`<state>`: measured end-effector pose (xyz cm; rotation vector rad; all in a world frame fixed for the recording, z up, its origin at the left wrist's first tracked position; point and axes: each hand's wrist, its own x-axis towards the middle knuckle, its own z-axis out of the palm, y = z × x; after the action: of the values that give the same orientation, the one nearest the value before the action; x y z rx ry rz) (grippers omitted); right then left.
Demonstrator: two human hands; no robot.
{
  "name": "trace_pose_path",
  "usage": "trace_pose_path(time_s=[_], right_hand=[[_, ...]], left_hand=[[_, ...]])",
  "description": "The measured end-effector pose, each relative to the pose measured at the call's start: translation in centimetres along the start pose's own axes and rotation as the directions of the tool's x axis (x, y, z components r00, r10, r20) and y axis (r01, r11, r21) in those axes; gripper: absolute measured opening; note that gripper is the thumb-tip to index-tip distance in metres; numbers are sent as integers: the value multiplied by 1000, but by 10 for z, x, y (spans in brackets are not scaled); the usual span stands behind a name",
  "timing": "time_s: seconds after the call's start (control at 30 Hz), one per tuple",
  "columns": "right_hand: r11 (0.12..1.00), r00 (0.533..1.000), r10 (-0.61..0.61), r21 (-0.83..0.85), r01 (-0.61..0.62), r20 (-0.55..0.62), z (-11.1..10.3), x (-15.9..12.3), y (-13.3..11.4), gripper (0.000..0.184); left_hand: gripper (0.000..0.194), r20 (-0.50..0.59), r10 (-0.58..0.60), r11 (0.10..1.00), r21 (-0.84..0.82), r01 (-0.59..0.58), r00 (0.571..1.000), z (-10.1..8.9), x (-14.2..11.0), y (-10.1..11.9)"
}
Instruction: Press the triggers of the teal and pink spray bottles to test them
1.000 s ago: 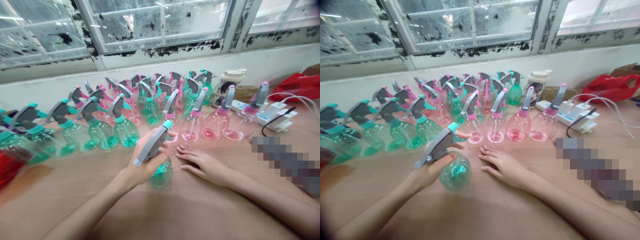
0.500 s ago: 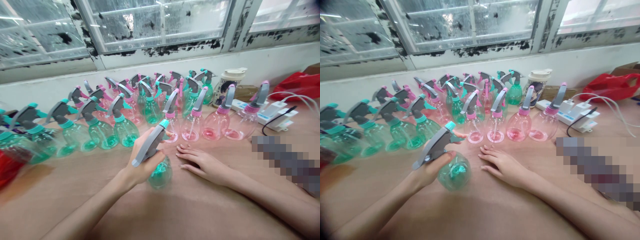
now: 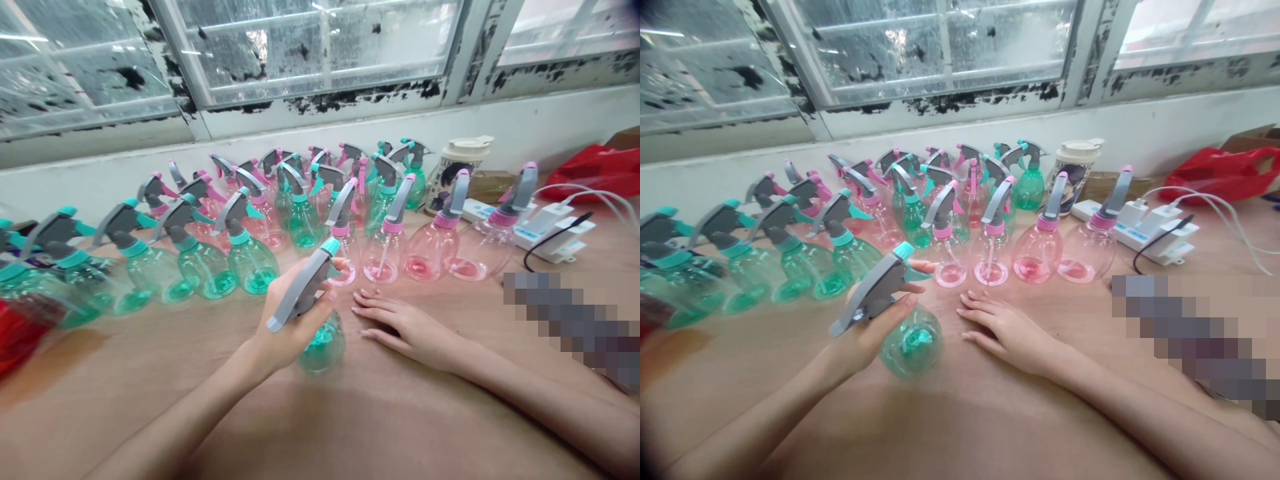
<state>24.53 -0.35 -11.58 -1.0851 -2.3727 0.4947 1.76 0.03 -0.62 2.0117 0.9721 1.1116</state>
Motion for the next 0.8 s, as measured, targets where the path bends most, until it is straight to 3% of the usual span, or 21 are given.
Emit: trace_pose_path(time_s=[0.33,0.8], right_hand=[[1000,1000,-3,2,3,-4,0,0,0,44],[1000,1000,-7,1,7,-3,-1,1,0,43]], left_hand=[[35,13,-8,1000,9,7,1000,-1,1,-1],[14,-5,-78,994,76,78,997,-9,-1,-8]])
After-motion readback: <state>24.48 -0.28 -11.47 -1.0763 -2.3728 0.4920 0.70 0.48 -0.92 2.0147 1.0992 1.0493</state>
